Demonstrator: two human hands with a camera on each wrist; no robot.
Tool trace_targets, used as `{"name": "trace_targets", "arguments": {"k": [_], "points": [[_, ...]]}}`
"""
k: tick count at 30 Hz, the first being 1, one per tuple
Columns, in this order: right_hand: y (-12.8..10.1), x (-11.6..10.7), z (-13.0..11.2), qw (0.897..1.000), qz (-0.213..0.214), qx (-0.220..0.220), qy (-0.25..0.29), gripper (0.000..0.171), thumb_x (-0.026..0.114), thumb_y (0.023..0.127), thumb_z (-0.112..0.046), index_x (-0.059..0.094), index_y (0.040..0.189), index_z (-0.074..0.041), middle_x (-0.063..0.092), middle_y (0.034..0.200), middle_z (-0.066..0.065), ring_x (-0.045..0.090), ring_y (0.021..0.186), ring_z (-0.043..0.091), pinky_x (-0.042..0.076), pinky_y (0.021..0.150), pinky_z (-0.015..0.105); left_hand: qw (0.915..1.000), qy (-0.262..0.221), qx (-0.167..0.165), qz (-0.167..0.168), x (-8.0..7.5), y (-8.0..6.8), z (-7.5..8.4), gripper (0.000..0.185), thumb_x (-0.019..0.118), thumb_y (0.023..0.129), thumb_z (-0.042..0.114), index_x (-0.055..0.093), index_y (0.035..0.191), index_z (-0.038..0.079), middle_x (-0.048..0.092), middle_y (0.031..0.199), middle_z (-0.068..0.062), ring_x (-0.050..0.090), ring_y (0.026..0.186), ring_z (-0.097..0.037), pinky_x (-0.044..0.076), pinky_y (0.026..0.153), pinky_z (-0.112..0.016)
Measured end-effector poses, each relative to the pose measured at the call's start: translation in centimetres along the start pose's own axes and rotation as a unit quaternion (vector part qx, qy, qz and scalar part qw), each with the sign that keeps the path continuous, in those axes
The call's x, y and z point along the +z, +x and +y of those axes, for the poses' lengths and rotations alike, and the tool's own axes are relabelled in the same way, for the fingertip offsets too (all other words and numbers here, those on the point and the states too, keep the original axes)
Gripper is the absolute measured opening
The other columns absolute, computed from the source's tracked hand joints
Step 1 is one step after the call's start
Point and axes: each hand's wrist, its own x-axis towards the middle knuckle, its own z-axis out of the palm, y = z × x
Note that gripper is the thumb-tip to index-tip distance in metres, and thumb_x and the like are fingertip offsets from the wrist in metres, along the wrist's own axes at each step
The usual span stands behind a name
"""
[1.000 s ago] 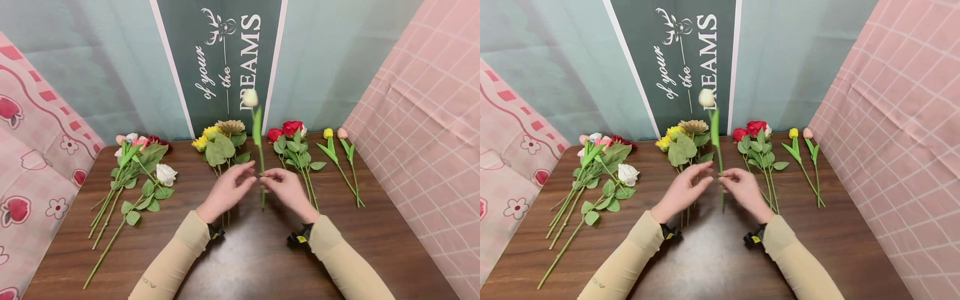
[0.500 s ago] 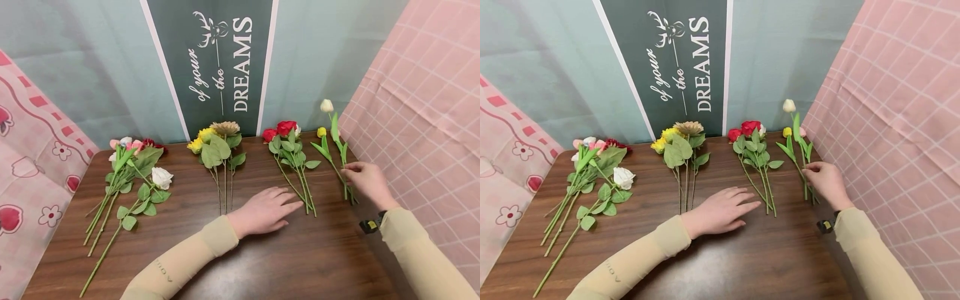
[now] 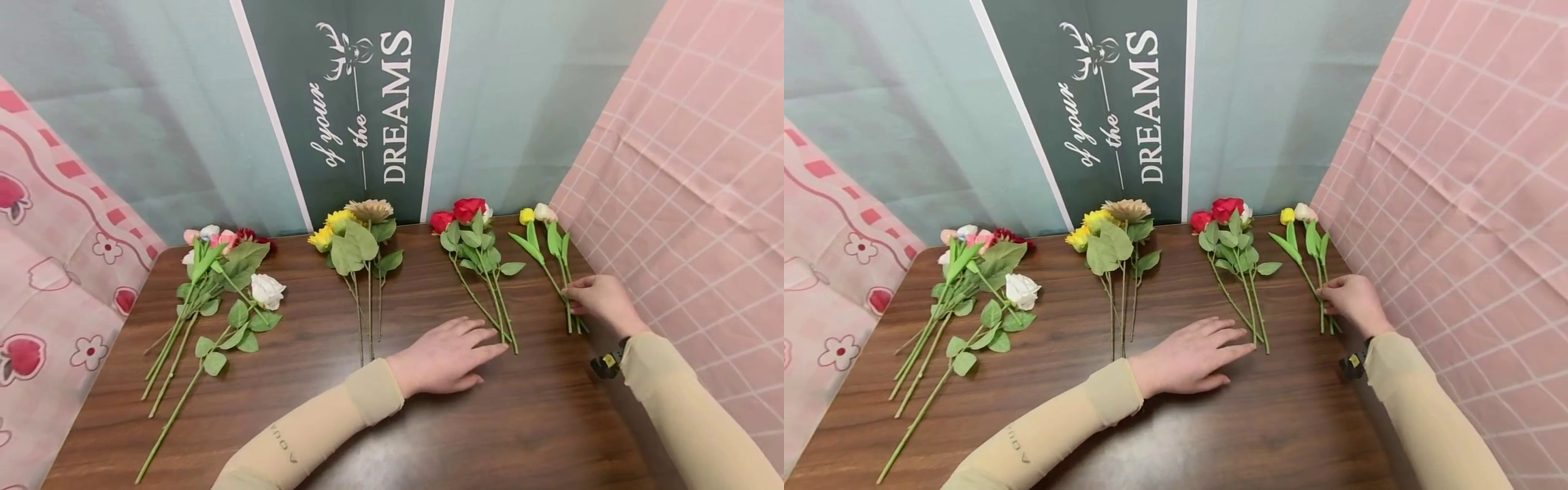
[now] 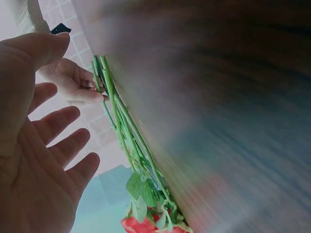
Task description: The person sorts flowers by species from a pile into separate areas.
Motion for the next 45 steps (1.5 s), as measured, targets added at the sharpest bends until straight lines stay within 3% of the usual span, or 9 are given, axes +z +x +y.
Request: {"name": "trace_targets", "arguments": {"k": [7, 12, 15, 21, 24, 29, 35, 40, 45], "points": [[-0.4, 0.2, -1.1, 0.995, 0.041, -0.047, -0.075, 0.051, 0.063, 0.102, -0.036, 0.068, 0.119, 0.011, 0.074, 0.102, 0.024, 0.073, 0.077, 0.025, 0.057, 0.063, 0.029, 0.9997, -0.017, -0.017, 0.01, -0.6, -1.2, -1.1, 0.067, 0.061, 0.1, 0.048, 0.039, 0.159, 0.023, 0.042, 0.159, -0.004, 0.035, 0.148, -0.026, 0.023, 0.124, -0.042], [-1.3, 1.5, -2.9, 0.98, 0.095, -0.112, -0.135, 0.049, 0.056, 0.104, -0.04, 0.07, 0.121, 0.004, 0.072, 0.109, 0.025, 0.067, 0.095, 0.039, 0.054, 0.075, 0.05, 0.9986, -0.019, -0.043, 0.023, -1.5, -2.6, -2.7, 0.065, 0.06, 0.102, 0.046, 0.04, 0.158, 0.022, 0.042, 0.16, -0.003, 0.033, 0.149, -0.026, 0.013, 0.125, -0.042], [-1.7, 2.9, -4.6, 0.972, 0.11, -0.145, -0.15, 0.049, 0.053, 0.105, -0.041, 0.069, 0.126, 0.001, 0.07, 0.117, 0.026, 0.065, 0.103, 0.044, 0.049, 0.081, 0.06, 0.9965, -0.024, -0.073, 0.034, -2.1, -4.4, -4.2, 0.064, 0.061, 0.102, 0.045, 0.042, 0.157, 0.02, 0.042, 0.16, -0.004, 0.034, 0.149, -0.027, 0.011, 0.125, -0.043], [-2.2, 6.8, -8.6, 0.962, 0.111, -0.215, -0.125, 0.04, 0.058, 0.105, -0.035, 0.07, 0.128, -0.004, 0.07, 0.119, 0.02, 0.065, 0.106, 0.04, 0.049, 0.087, 0.06, 0.9829, -0.037, -0.164, 0.074, -2.9, -9.2, -8.1, 0.057, 0.064, 0.101, 0.038, 0.05, 0.151, 0.015, 0.047, 0.155, -0.007, 0.039, 0.146, -0.028, 0.018, 0.124, -0.046], [-2.6, 9.3, -11.0, 0.952, 0.102, -0.261, -0.119, 0.036, 0.061, 0.104, -0.033, 0.071, 0.126, -0.006, 0.07, 0.122, 0.017, 0.064, 0.112, 0.038, 0.049, 0.092, 0.059, 0.968, -0.05, -0.227, 0.095, -3.1, -12.2, -10.2, 0.053, 0.065, 0.101, 0.033, 0.054, 0.147, 0.012, 0.052, 0.15, -0.01, 0.045, 0.141, -0.03, 0.025, 0.122, -0.048], [-3.8, 13.5, -14.6, 0.933, 0.064, -0.331, -0.123, 0.032, 0.063, 0.103, -0.03, 0.072, 0.126, -0.01, 0.071, 0.124, 0.01, 0.062, 0.118, 0.032, 0.048, 0.1, 0.055, 0.9351, -0.06, -0.329, 0.117, -3.6, -18.2, -13.0, 0.044, 0.067, 0.099, 0.026, 0.061, 0.139, 0.008, 0.061, 0.138, -0.014, 0.055, 0.128, -0.034, 0.04, 0.112, -0.052], [-5.1, 18.4, -18.2, 0.894, 0.018, -0.428, -0.133, 0.03, 0.067, 0.1, -0.026, 0.073, 0.124, -0.009, 0.072, 0.12, 0.006, 0.064, 0.115, 0.025, 0.051, 0.102, 0.047, 0.8926, -0.049, -0.431, 0.123, -3.8, -26.3, -14.6, 0.032, 0.067, 0.096, 0.02, 0.067, 0.123, 0.002, 0.065, 0.118, -0.019, 0.06, 0.11, -0.043, 0.049, 0.094, -0.058], [-6.4, 22.3, -20.9, 0.863, -0.048, -0.476, -0.163, 0.031, 0.066, 0.1, -0.026, 0.071, 0.126, -0.01, 0.071, 0.124, 0.004, 0.063, 0.118, 0.022, 0.046, 0.108, 0.042, 0.855, -0.095, -0.505, 0.069, -4.2, -31.7, -14.7, 0.036, 0.069, 0.094, 0.022, 0.063, 0.12, -0.003, 0.062, 0.115, -0.025, 0.059, 0.106, -0.046, 0.048, 0.088, -0.062], [-7.8, 26.0, -23.3, 0.827, -0.112, -0.502, -0.229, 0.038, 0.063, 0.102, -0.03, 0.066, 0.134, -0.01, 0.066, 0.133, 0.004, 0.057, 0.128, 0.023, 0.038, 0.115, 0.041, 0.8157, -0.174, -0.551, -0.035, -5.5, -34.8, -14.4, 0.028, 0.068, 0.092, 0.028, 0.065, 0.104, 0.002, 0.065, 0.091, -0.013, 0.061, 0.077, -0.029, 0.05, 0.062, -0.046]]}}
